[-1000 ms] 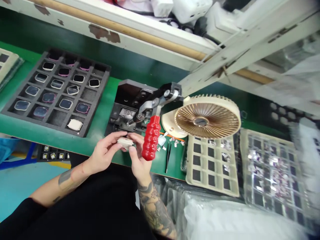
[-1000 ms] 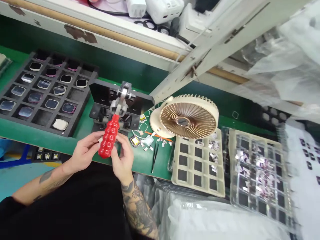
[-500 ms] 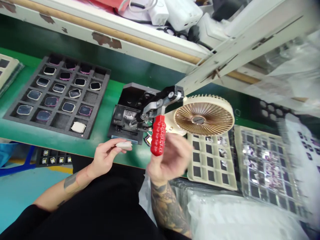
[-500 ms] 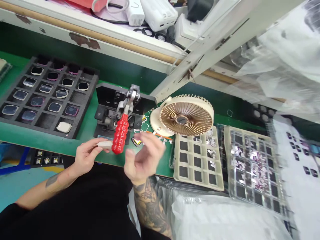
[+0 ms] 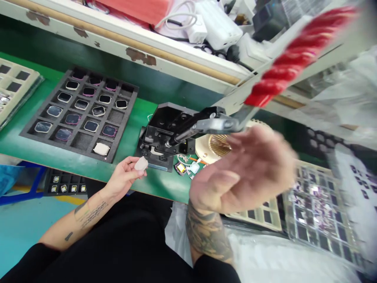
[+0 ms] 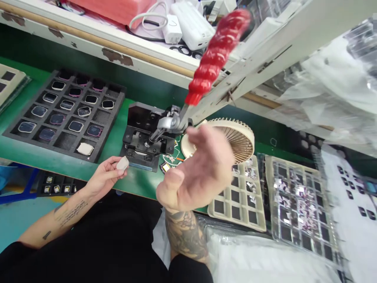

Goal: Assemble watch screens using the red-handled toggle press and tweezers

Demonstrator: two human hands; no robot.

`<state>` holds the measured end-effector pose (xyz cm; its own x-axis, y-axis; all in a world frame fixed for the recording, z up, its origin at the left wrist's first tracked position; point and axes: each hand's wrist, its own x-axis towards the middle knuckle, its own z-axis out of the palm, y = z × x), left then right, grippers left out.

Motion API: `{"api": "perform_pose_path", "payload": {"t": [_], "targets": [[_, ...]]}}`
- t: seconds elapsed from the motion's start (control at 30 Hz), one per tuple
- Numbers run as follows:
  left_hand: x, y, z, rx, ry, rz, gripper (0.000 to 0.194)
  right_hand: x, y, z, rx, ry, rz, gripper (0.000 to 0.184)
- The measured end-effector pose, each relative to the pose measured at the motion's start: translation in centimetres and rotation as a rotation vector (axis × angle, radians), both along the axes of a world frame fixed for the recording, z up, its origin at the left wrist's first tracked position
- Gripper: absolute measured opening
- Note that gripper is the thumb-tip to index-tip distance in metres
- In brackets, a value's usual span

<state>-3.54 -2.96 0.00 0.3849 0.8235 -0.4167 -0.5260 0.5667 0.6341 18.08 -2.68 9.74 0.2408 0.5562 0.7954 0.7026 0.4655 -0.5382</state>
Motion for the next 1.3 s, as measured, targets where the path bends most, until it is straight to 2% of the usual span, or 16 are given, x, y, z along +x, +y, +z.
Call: {"api": "perform_pose_path", "payload": {"t": [0.07, 0.1, 0.2, 0.27, 0.33, 0.43, 0.53, 0.6, 0.7, 0.73, 0.8, 0.87, 0.97, 1.13, 1.2, 1.3], "targets": [[-0.4, 0.1, -0.1, -0.021, -0.009, -0.009, 0.047, -0.8, -1.5, -2.6, 0.059, 0.078, -0.043, 0.034], [-0.6, 0.1, -0.2, -0.021, -0.001, -0.024, 0.046, -1.2, -2.4, -4.3, 0.020, 0.092, -0.046, 0.026], [-0.7, 0.1, -0.1, 0.024, 0.070, -0.067, 0.047, -2.2, -5.5, -8.8, -0.300, 0.015, -0.005, 0.023], [-0.4, -0.1, 0.0, 0.081, 0.140, -0.095, 0.050, -2.4, -7.5, -10.1, -0.376, -0.010, 0.012, 0.026], [0.3, -0.2, 0.0, 0.134, 0.204, -0.150, 0.052, -1.9, -9.4, -9.6, -0.414, -0.024, 0.019, 0.029], [1.5, -0.5, -0.2, 0.128, 0.209, -0.286, 0.049, 1.0, -12.6, -6.5, -0.461, -0.080, -0.048, 0.034], [2.7, -0.6, -0.6, 0.038, 0.132, -0.390, 0.045, 6.8, -16.1, -3.3, -0.544, -0.176, -0.163, 0.029], [3.5, -0.5, -0.7, 0.019, 0.109, -0.422, 0.044, 12.2, -17.9, -2.1, -0.684, -0.237, -0.308, 0.020], [4.7, -0.4, -0.8, 0.038, 0.108, -0.454, 0.046, 21.1, -18.9, -1.9, -1.031, -0.301, -0.620, 0.019], [5.0, -0.4, -0.8, 0.043, 0.116, -0.467, 0.048, 23.9, -18.8, -2.1, -1.102, -0.304, -0.694, 0.021], [5.7, -0.5, -0.8, 0.060, 0.167, -0.481, 0.054, 28.5, -17.9, -2.7, -1.192, -0.308, -0.785, 0.025], [6.1, -0.9, -0.9, 0.081, 0.251, -0.495, 0.062, 31.7, -16.5, -3.6, -1.236, -0.315, -0.813, 0.028], [6.4, -1.7, -1.1, 0.093, 0.356, -0.486, 0.071, 34.2, -14.4, -5.1, -1.313, -0.327, -0.814, 0.026], [6.4, -2.7, -0.6, 0.119, 0.381, -0.440, 0.058, 35.3, -12.5, -6.6, -1.409, -0.315, -0.764, 0.013], [6.2, -2.9, -0.3, 0.142, 0.356, -0.442, 0.052, 35.0, -12.4, -6.3, -1.404, -0.316, -0.763, 0.016], [5.8, -2.6, -0.1, 0.186, 0.342, -0.422, 0.054, 33.6, -13.1, -4.6, -1.334, -0.329, -0.806, 0.024]]}}
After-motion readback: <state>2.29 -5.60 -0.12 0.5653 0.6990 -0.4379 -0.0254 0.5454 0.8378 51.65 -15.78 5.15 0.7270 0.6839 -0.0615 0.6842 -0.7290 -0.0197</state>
